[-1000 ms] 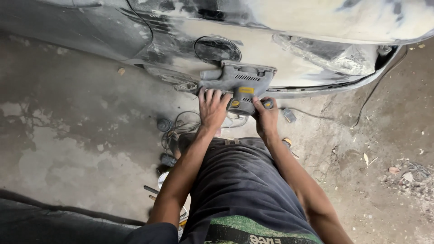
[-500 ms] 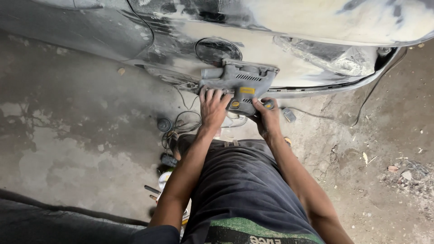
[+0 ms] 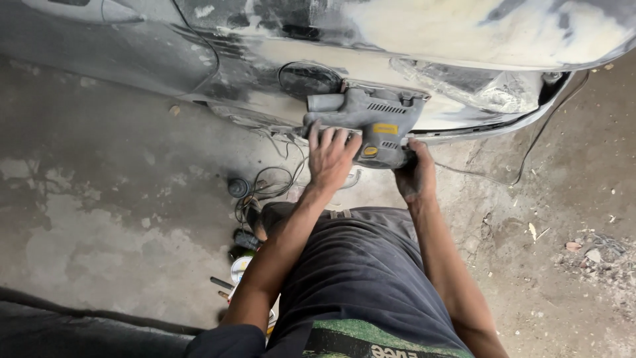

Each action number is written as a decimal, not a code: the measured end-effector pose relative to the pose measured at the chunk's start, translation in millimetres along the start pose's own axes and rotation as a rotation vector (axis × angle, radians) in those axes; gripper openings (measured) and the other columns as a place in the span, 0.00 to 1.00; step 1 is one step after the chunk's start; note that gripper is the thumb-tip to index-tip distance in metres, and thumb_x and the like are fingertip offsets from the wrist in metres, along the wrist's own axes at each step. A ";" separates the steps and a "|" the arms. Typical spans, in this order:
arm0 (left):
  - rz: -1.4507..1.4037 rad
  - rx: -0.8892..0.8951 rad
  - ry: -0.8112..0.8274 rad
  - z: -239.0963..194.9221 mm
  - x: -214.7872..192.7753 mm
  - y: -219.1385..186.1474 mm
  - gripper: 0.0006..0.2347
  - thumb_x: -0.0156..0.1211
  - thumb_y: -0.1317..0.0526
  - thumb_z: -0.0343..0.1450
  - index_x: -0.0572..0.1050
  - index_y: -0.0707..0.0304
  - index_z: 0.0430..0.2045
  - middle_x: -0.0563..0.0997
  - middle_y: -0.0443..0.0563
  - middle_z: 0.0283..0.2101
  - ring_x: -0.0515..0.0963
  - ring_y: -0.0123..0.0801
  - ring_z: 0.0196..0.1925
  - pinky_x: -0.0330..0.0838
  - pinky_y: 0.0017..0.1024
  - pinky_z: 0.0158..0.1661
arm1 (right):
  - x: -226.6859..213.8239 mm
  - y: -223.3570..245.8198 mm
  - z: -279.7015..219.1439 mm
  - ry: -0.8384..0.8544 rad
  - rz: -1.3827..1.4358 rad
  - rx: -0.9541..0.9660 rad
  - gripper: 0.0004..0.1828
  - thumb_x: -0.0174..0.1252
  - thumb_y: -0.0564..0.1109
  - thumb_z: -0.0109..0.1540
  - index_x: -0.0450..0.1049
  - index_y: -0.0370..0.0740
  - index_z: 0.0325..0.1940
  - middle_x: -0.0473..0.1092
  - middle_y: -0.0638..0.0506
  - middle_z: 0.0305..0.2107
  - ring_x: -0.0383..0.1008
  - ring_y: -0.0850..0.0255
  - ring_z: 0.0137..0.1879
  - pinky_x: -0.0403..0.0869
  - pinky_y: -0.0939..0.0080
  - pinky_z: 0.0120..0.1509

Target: The person uses an electric sander to smooth the surface of a car's front bumper. They move the tool across the white painted area, occasionally pausing to wipe the surface with their hand to check the progress.

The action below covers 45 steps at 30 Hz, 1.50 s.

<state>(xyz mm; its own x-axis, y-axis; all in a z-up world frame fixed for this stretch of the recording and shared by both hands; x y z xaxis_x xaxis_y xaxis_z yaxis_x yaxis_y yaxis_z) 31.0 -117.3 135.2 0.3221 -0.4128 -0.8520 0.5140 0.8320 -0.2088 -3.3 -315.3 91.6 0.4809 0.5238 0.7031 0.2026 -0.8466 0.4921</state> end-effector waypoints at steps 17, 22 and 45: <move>0.060 0.083 -0.033 6.2 -29.7 36.3 0.04 0.61 0.64 0.70 0.79 0.53 0.36 0.74 0.47 0.38 0.74 0.39 0.49 0.59 0.60 0.66 | 20.4 -28.5 6.5 0.067 -0.014 0.073 0.05 0.57 0.42 0.63 0.72 0.40 0.40 0.73 0.49 0.34 0.76 0.56 0.44 0.79 0.53 0.55; 0.031 0.020 0.015 -9.6 23.5 0.1 0.05 0.62 0.62 0.70 0.78 0.52 0.38 0.73 0.47 0.36 0.74 0.40 0.47 0.60 0.59 0.65 | -18.4 -2.3 5.2 0.018 0.006 0.044 0.03 0.58 0.41 0.63 0.72 0.40 0.38 0.73 0.48 0.35 0.75 0.56 0.44 0.76 0.55 0.55; 0.027 0.039 -0.017 -31.3 30.8 32.8 0.07 0.64 0.66 0.70 0.81 0.53 0.40 0.73 0.47 0.38 0.73 0.40 0.47 0.56 0.57 0.66 | -15.0 -27.6 15.2 0.045 -0.046 0.088 0.03 0.57 0.39 0.60 0.70 0.43 0.35 0.70 0.54 0.32 0.73 0.58 0.43 0.75 0.50 0.56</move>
<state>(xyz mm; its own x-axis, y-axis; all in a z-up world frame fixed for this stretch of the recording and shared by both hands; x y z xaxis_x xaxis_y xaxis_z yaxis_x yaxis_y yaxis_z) 32.9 -91.1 87.1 0.3500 -0.3967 -0.8486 0.5353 0.8281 -0.1663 -3.1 -301.3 59.7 0.4310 0.5644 0.7041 0.2990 -0.8255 0.4786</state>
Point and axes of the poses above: each hand's wrist, its own z-axis towards the middle knuckle, its own x-axis out of the palm, y = z × x, the point moved 3 cm from there along z, towards the middle knuckle
